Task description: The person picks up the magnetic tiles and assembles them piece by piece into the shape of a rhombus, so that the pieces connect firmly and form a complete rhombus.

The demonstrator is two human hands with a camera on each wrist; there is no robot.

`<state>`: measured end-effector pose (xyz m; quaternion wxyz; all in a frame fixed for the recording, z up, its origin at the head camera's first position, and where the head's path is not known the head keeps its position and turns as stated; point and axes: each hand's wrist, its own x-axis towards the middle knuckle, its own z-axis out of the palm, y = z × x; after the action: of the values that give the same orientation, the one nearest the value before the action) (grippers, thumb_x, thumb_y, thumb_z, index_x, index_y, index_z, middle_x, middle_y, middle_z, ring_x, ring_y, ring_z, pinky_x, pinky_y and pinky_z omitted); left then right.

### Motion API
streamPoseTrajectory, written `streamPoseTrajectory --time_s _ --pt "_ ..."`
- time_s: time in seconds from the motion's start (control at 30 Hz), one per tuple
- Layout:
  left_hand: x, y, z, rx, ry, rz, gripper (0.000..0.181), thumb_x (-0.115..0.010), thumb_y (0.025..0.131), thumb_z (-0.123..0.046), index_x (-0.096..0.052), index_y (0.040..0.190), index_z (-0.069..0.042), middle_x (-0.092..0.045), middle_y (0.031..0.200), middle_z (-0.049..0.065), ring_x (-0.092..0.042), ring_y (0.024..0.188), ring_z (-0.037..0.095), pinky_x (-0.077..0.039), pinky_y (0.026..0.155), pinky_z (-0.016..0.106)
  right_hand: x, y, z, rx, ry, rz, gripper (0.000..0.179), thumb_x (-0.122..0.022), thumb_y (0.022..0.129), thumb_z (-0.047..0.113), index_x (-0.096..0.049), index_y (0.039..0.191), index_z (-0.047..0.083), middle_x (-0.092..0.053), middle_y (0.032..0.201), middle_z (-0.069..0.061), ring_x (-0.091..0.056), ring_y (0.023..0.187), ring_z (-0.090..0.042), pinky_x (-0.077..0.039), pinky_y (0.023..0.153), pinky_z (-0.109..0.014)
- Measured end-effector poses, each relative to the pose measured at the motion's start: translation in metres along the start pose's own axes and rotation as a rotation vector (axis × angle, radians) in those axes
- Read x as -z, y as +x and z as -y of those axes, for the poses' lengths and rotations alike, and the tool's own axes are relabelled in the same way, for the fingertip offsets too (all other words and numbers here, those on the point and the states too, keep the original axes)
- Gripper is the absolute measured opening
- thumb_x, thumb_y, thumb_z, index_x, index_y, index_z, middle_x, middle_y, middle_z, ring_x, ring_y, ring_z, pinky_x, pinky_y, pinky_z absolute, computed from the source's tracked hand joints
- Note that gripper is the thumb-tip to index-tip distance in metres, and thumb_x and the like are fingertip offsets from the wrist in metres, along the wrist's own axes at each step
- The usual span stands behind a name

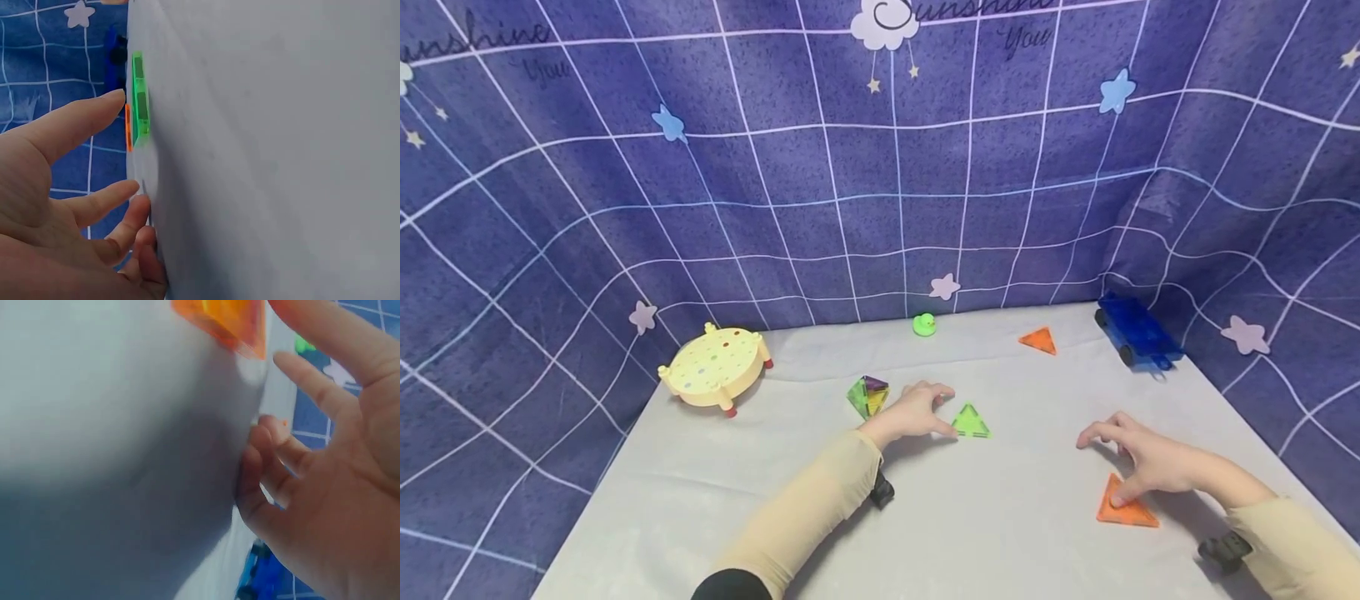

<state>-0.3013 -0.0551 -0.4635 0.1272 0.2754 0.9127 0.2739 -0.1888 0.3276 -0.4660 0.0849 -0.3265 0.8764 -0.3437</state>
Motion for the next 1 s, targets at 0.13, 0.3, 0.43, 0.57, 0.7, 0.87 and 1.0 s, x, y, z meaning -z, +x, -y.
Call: streamPoseTrajectory --time_s 0.13,0.3,0.43,0.57,0.7,0.87,1.0 --pt "-0.002 0.003 -0.004 -0.017 0.025 0.022 0.076 -0.09 0.075 -0.028 -0.058 0.143 -0.014 -0.058 0.113 0.006 -0.046 0.103 0.02 -0.038 0.094 0.034 -0.003 -0.014 -0.001 0.077 0.021 0.017 0.071 -0.093 0.065 0.022 -0.056 0.126 0.021 -0.041 0.109 -0.005 -0.04 0.087 -0.013 -0.037 0.066 -0.029" --pt "-0.002 0.006 -0.006 -0.027 0.033 0.039 0.07 -0.089 0.076 -0.026 -0.062 0.14 -0.018 -0.058 0.113 0.006 -0.046 0.103 0.019 -0.036 0.093 0.033 -0.006 -0.019 -0.002 0.133 0.028 -0.002 0.062 -0.093 0.064 0.02 -0.059 0.116 0.019 -0.046 0.11 -0.001 -0.045 0.089 -0.015 -0.04 0.067 -0.028" --pt "-0.003 0.007 -0.007 -0.015 0.03 0.037 0.062 -0.089 0.077 -0.024 -0.066 0.134 -0.02 -0.059 0.112 0.005 -0.046 0.103 0.019 -0.036 0.093 0.033 -0.006 -0.019 -0.004 0.116 0.021 -0.019 0.054 -0.091 0.067 0.022 -0.059 0.11 0.02 -0.047 0.105 0.001 -0.045 0.087 -0.014 -0.039 0.067 -0.029" --pt "-0.003 0.008 -0.007 -0.023 0.033 0.046 0.064 -0.089 0.076 -0.023 -0.066 0.135 -0.02 -0.059 0.111 0.004 -0.046 0.103 0.018 -0.036 0.092 0.032 -0.007 -0.015 -0.005 0.152 -0.05 -0.068 0.051 -0.092 0.068 0.023 -0.058 0.107 0.018 -0.05 0.1 0.002 -0.046 0.086 -0.013 -0.04 0.069 -0.028" --pt "-0.002 0.009 -0.006 -0.055 0.069 0.061 0.068 -0.089 0.077 -0.023 -0.062 0.14 -0.02 -0.059 0.112 0.004 -0.047 0.103 0.015 -0.033 0.092 0.03 -0.007 -0.005 -0.002 0.129 -0.097 -0.114 0.049 -0.092 0.068 0.022 -0.058 0.104 0.017 -0.05 0.094 0.004 -0.046 0.082 -0.011 -0.04 0.067 -0.026" --pt "-0.002 0.008 -0.006 -0.046 0.056 0.074 0.071 -0.089 0.075 -0.019 -0.062 0.141 -0.021 -0.057 0.111 0.004 -0.044 0.102 0.016 -0.033 0.089 0.029 -0.007 0.014 0.008 -0.003 -0.126 -0.106 0.046 -0.091 0.07 0.019 -0.062 0.105 0.011 -0.05 0.094 0.003 -0.046 0.081 -0.01 -0.042 0.066 -0.028" --pt "-0.002 0.006 -0.008 -0.032 0.053 0.082 0.072 -0.088 0.075 -0.017 -0.062 0.142 -0.022 -0.056 0.111 0.005 -0.041 0.101 0.017 -0.033 0.087 0.029 -0.008 0.032 0.015 -0.096 -0.155 -0.106 0.045 -0.091 0.071 0.016 -0.065 0.106 0.005 -0.053 0.095 0.001 -0.048 0.083 -0.012 -0.044 0.07 -0.029"
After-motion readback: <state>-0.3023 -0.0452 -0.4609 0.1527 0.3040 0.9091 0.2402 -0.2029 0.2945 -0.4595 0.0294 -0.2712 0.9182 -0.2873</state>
